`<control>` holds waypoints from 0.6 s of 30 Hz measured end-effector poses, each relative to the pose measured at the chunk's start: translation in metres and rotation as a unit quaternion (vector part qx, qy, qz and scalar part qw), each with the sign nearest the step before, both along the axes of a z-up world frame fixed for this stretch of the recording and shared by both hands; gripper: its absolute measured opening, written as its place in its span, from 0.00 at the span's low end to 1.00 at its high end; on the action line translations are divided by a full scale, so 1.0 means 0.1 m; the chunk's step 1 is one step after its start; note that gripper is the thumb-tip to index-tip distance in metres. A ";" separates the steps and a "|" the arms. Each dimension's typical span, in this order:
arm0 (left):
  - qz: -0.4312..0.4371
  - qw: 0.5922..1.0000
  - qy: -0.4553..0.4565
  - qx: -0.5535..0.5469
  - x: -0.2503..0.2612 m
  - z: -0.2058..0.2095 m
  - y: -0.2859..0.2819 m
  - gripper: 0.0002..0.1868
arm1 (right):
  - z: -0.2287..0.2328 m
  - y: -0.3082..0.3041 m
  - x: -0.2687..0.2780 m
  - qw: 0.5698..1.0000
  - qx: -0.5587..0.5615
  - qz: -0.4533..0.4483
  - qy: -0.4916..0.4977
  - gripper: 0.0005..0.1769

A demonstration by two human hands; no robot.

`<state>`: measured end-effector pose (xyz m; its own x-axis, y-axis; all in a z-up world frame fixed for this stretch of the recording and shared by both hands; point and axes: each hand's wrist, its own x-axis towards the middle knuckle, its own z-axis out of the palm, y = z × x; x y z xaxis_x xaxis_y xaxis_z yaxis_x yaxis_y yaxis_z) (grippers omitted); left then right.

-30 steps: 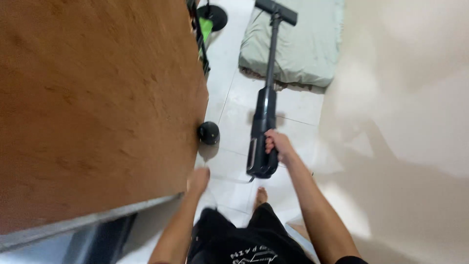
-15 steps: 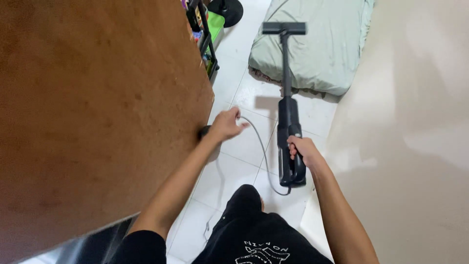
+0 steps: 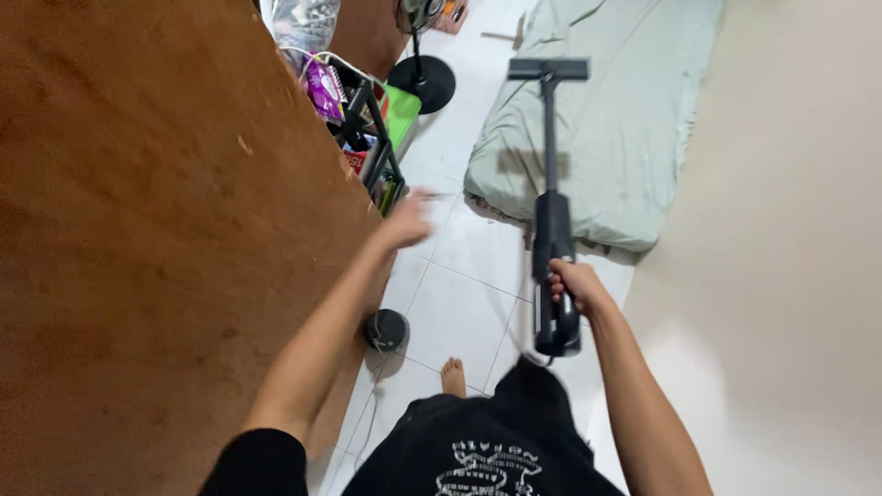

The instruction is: Assemble a handheld vacuum cleaner by attaching the extension tube and floor nozzle, then plug it into a wall outlet and begin vacuuming a floor area.

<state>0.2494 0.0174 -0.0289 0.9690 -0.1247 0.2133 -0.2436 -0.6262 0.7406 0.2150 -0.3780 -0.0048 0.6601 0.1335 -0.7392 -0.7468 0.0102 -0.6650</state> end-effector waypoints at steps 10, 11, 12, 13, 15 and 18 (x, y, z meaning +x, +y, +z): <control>0.193 0.947 0.217 0.140 1.31 -0.07 -0.25 0.13 | -0.51 -0.22 2.12 0.997 0.063 0.030 0.033 0.07; 0.216 0.942 0.222 0.133 1.50 -0.51 -0.18 0.13 | -0.54 -0.21 2.31 0.996 0.060 0.046 0.039 0.07; 0.239 0.936 0.227 0.126 1.68 -0.95 -0.09 0.15 | -0.56 -0.19 2.50 0.995 0.057 0.062 0.046 0.07; 0.245 0.934 0.229 0.122 1.87 -1.09 -0.09 0.15 | -0.51 -0.19 2.76 0.995 0.054 0.069 0.048 0.07; 0.198 0.953 0.211 0.087 2.14 -1.39 -0.07 0.15 | -0.44 -0.19 3.15 0.993 0.040 0.079 0.074 0.08; 0.171 0.953 0.246 0.046 2.28 -0.29 -0.47 0.22 | -0.52 -0.18 3.76 0.991 0.046 0.087 0.089 0.07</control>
<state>0.4774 -0.0296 -0.0577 0.9362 0.2195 -0.2744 0.3488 -0.6747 0.6505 0.5907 -0.3960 -0.0564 0.4812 0.3051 -0.8218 -0.8481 -0.0749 -0.5245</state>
